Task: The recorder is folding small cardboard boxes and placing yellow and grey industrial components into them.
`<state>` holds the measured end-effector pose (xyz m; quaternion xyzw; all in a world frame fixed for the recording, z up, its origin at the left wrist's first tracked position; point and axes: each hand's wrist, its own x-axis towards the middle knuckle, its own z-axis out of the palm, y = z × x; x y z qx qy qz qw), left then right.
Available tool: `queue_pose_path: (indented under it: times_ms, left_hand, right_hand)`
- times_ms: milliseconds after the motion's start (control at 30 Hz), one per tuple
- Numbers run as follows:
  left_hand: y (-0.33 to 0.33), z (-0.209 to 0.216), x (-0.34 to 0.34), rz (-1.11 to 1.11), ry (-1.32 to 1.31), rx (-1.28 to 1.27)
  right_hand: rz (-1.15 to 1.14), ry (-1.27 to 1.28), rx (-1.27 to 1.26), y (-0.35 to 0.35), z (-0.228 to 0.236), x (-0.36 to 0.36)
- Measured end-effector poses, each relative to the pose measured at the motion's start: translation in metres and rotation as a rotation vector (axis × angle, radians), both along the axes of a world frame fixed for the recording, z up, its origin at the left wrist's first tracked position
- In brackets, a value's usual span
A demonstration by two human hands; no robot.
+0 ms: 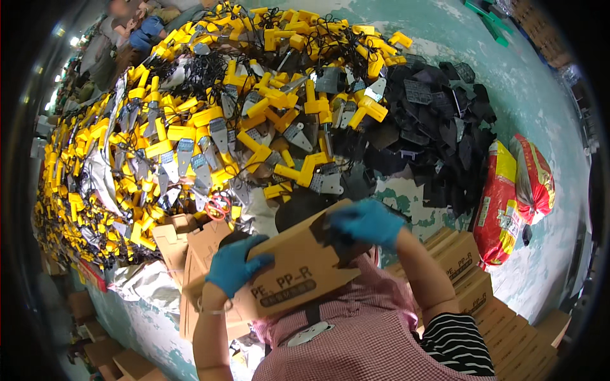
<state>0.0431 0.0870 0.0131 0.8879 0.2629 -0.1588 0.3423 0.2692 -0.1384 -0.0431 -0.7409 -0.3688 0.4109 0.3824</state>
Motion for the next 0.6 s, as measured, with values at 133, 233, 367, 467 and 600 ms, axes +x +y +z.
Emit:
queue_pose_path:
  times_ms: [133,233,367,467,600]
  left_hand:
    - [-0.008,0.010,-0.016,0.027,-0.005,0.104]
    - [-0.007,0.008,-0.005,-0.012,0.004,0.087]
    - [-0.008,0.009,-0.011,0.004,0.035,0.095]
    - [-0.005,0.004,-0.003,-0.057,-0.029,0.098]
    - [-0.008,0.005,-0.010,-0.002,-0.019,0.137]
  right_hand:
    - [-0.962,0.640,0.530,0.056,-0.095,0.108]
    - [-1.243,0.017,0.075,0.077,-0.266,0.214]
    - [-1.279,-0.112,-0.342,0.156,-0.312,0.228]
    - [-1.377,0.171,-0.015,0.151,-0.331,0.247]
    - [-1.138,-0.117,-0.197,0.126,-0.249,0.208]
